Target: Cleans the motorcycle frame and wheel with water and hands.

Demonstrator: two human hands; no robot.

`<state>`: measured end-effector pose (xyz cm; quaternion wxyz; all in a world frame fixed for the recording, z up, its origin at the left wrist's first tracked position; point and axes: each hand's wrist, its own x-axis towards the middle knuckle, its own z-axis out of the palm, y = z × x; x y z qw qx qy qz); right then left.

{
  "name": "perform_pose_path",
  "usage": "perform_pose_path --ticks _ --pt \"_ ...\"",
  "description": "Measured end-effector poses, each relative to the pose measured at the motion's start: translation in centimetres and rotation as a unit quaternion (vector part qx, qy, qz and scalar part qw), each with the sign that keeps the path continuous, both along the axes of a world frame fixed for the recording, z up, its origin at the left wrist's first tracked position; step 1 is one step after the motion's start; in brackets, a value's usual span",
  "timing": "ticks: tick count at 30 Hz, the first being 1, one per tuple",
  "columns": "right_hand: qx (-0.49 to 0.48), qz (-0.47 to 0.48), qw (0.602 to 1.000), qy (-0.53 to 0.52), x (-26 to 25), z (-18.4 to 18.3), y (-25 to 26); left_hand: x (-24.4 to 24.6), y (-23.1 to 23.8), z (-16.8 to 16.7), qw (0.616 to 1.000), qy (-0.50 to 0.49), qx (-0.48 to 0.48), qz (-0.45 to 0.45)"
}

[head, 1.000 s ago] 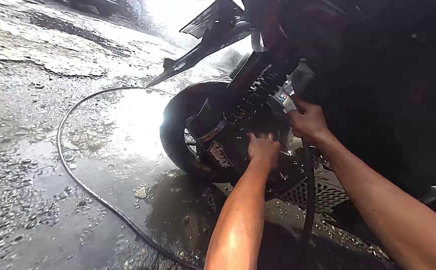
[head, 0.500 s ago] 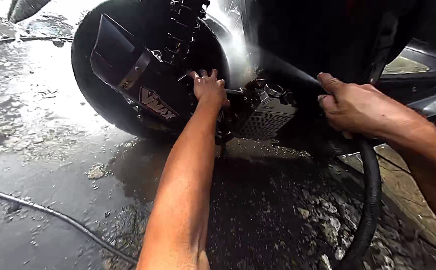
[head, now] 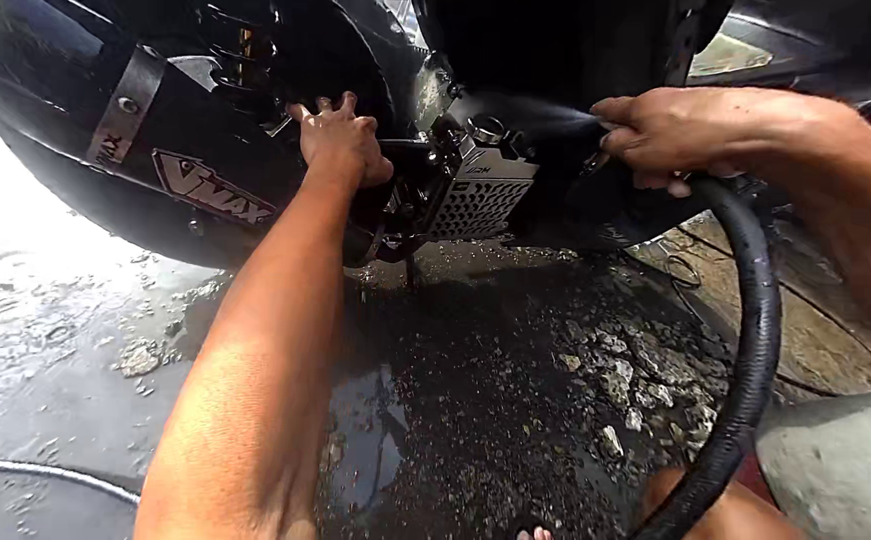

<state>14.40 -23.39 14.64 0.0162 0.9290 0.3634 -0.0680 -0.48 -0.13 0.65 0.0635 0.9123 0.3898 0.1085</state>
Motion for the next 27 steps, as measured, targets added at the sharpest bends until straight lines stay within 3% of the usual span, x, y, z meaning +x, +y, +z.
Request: perform_pose_path --ticks 6,9,10,12,14,16,17,18,19,23,27 --pt "0.118 0.000 0.987 0.108 2.3 -0.8 -1.4 -0.7 1.0 -1.2 0.992 -0.076 0.077 -0.066" --pt "0.141 -0.007 0.979 0.146 3.5 -1.0 -2.0 -0.8 -3.1 -3.0 0.942 -0.265 0.151 -0.143" --pt "0.146 -0.003 0.978 0.151 3.7 -1.1 -2.0 -0.8 -6.5 -3.8 0.926 -0.316 0.122 -0.167" --pt "0.162 0.006 0.975 0.153 4.1 -1.0 -1.6 -1.0 -16.1 -5.1 0.893 -0.384 -0.078 -0.222" --pt "0.170 0.016 0.974 0.152 4.5 -1.0 -0.8 -1.1 -24.9 -6.7 0.790 -0.399 -0.353 -0.304" --pt "0.165 0.031 0.976 0.139 4.5 -0.9 0.2 -1.5 -30.6 -7.3 0.625 -0.352 -0.582 -0.383" --pt "0.157 0.043 0.977 0.135 4.4 -1.0 0.7 -1.7 -32.3 -7.1 0.545 -0.342 -0.651 -0.403" --pt "0.152 0.057 0.977 0.138 4.3 -1.2 1.3 -1.7 -33.0 -6.9 0.488 -0.344 -0.689 -0.411" --pt "0.151 0.068 0.976 0.144 4.4 -1.4 1.7 -1.9 -33.2 -6.3 0.474 -0.358 -0.694 -0.406" --pt "0.215 0.045 0.953 0.211 6.4 -2.7 2.0 -2.8 -32.7 -4.3 0.606 -0.410 -0.616 -0.294" --pt "0.287 0.038 0.917 0.273 6.7 -5.3 1.6 -2.7 -34.2 -5.8 0.636 -0.410 -0.611 -0.234"
